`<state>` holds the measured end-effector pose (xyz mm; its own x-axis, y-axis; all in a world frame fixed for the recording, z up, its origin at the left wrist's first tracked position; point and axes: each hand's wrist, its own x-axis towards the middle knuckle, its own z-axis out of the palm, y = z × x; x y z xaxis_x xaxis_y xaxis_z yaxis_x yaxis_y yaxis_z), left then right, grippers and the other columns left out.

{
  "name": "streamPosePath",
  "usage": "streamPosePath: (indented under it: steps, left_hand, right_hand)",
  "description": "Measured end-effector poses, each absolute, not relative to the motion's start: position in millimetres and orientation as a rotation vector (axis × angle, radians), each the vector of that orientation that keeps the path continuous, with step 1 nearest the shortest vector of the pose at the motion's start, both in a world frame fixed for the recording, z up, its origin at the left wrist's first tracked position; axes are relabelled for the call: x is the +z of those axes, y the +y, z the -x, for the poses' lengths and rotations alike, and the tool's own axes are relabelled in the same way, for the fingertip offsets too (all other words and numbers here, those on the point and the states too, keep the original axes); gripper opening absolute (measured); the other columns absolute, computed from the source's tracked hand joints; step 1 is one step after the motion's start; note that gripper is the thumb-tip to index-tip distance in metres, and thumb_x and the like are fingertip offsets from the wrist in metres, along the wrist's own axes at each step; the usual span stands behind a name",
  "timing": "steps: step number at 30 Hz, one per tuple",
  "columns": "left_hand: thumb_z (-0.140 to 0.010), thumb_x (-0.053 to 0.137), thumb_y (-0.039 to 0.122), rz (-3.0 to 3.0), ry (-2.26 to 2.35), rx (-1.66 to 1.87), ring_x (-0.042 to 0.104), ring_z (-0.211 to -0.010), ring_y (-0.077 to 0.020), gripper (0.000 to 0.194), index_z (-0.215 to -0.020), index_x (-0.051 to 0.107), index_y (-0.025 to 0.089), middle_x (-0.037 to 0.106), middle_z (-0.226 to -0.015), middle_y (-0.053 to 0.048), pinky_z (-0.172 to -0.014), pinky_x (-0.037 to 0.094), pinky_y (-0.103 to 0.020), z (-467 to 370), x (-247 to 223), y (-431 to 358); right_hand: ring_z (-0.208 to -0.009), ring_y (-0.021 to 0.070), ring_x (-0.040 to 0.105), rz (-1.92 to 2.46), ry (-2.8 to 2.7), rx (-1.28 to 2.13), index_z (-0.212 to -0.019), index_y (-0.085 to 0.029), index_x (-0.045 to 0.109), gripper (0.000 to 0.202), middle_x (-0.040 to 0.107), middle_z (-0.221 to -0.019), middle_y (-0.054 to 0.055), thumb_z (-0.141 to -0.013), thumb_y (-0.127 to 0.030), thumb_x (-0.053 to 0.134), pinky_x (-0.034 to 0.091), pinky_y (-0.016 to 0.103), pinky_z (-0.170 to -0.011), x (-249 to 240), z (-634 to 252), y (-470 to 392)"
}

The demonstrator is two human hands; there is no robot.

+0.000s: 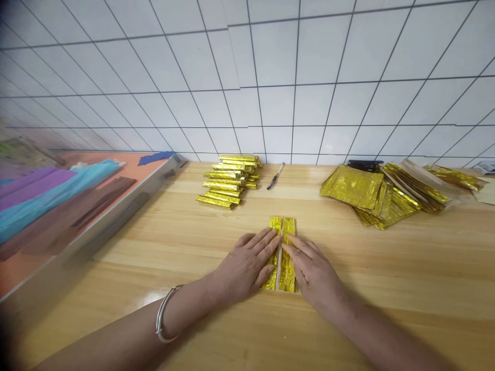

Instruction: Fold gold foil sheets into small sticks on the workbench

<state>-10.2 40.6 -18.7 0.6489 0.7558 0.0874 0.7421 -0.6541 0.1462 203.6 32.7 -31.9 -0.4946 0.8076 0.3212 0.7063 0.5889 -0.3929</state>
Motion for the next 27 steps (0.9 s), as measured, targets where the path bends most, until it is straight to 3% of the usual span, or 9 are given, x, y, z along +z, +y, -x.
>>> streamPosePath:
  steps: [14,27]
  left_hand:
    - [-0.093,0.028,0.041,-2.762,1.240,0.210,0.021,-0.137,-0.0257,0.052,-0.141,0.026,0.020,0.027,-0.147,-0.010,-0.104,0.025,-0.044,10.1,-18.3,40.7]
    - [-0.094,0.028,0.041,-2.769,1.229,0.226,0.022,-0.136,-0.0271,0.048,-0.138,0.033,0.023,0.028,-0.147,-0.009,-0.103,0.027,-0.046,11.1,-16.4,40.4]
  right_hand:
    - [-0.121,0.0197,0.046,1.163,-2.369,0.270,-0.123,-0.018,0.055,0.039,0.053,-0.130,0.009,-0.087,-0.014,0.039,0.045,0.038,-0.098,-31.2,-200.6,32.2]
    - [-0.116,0.0198,0.050,1.150,-2.313,0.262,-0.121,-0.022,0.057,0.037,0.056,-0.126,0.008,-0.088,-0.015,0.041,0.047,0.037,-0.094,-26.6,-196.6,31.0]
